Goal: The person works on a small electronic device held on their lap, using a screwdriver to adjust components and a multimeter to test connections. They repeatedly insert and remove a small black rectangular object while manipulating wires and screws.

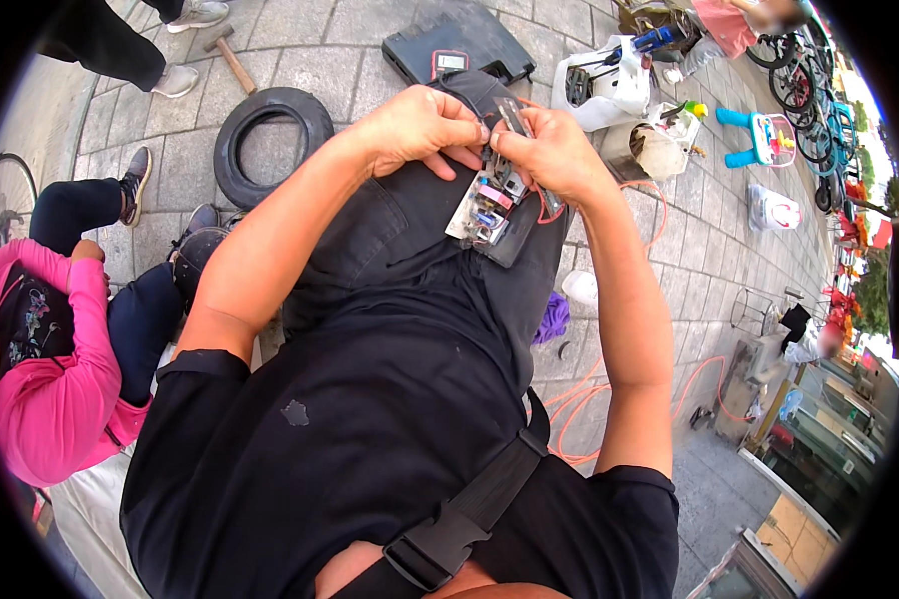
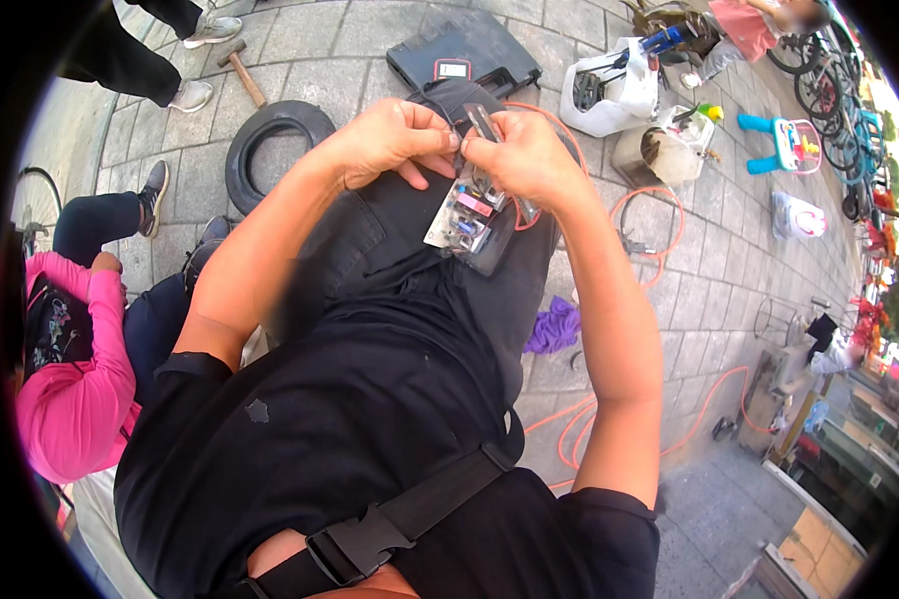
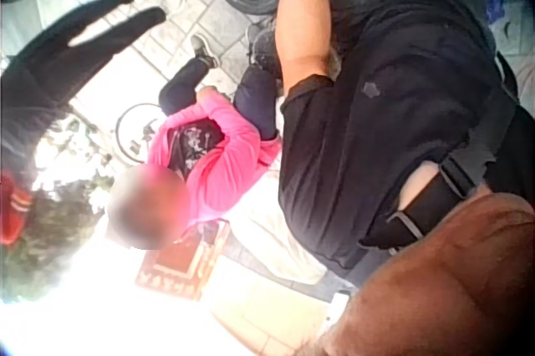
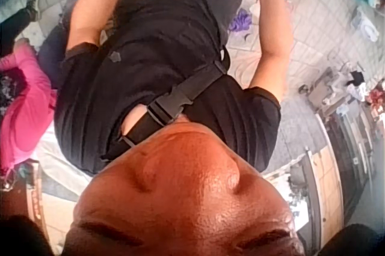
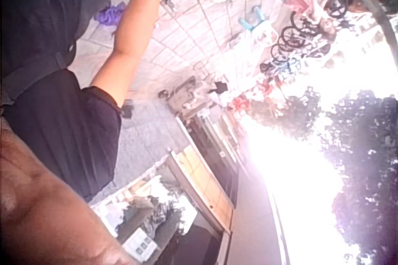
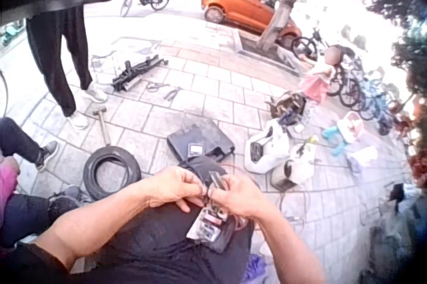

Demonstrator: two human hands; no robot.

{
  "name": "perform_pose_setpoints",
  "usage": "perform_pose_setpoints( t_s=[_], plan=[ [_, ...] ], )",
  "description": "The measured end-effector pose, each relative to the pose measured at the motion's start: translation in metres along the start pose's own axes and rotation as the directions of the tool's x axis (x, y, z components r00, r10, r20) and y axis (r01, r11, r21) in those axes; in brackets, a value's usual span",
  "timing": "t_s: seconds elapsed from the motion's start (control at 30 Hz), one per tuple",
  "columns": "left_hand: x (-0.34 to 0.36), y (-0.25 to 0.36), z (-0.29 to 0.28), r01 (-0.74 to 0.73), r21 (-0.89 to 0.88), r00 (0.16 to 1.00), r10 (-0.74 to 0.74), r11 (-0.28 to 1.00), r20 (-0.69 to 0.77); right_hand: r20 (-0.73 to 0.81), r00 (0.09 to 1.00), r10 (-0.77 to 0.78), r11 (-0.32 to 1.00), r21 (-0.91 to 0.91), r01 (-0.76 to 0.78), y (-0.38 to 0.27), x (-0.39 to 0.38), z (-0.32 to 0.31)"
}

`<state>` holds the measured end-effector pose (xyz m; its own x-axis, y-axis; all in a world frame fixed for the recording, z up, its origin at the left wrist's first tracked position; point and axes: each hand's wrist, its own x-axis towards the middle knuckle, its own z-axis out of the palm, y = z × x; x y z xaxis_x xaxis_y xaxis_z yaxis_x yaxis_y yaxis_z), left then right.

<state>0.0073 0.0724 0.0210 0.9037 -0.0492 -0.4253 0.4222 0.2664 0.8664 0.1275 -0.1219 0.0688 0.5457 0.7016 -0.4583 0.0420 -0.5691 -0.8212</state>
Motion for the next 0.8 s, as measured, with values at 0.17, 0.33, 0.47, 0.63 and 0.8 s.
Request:
perform_pose_setpoints(
  t_s=[0.17,0.33,0.47,0.63,0.8],
  plan=[
    [0.001,0.004,-0.005,0.026,0.022,0.998,-0.027,0.999,0.048,-0.002,1.0,0.015,0.982,-0.189,-0.015,-0.008,0.001,-0.007],
    [0.001,0.001,-0.008,0.041,-0.046,0.997,-0.038,0.998,0.061,0.077,0.997,0.02,0.99,-0.138,-0.009,-0.008,0.006,-0.011],
    [0.001,-0.005,-0.008,0.012,-0.042,0.999,-0.009,0.999,0.051,0.121,0.993,0.007,0.988,-0.155,0.012,-0.01,0.005,-0.014],
    [-0.002,-0.003,-0.003,0.001,-0.047,1.0,0.0,0.999,0.013,0.128,0.992,0.006,0.996,-0.091,0.006,-0.011,0.003,-0.014],
    [0.002,-0.005,-0.001,-0.005,-0.099,0.999,0.001,0.995,-0.041,0.074,0.997,0.002,0.989,-0.15,0.009,-0.014,-0.018,-0.014]
  ],
)
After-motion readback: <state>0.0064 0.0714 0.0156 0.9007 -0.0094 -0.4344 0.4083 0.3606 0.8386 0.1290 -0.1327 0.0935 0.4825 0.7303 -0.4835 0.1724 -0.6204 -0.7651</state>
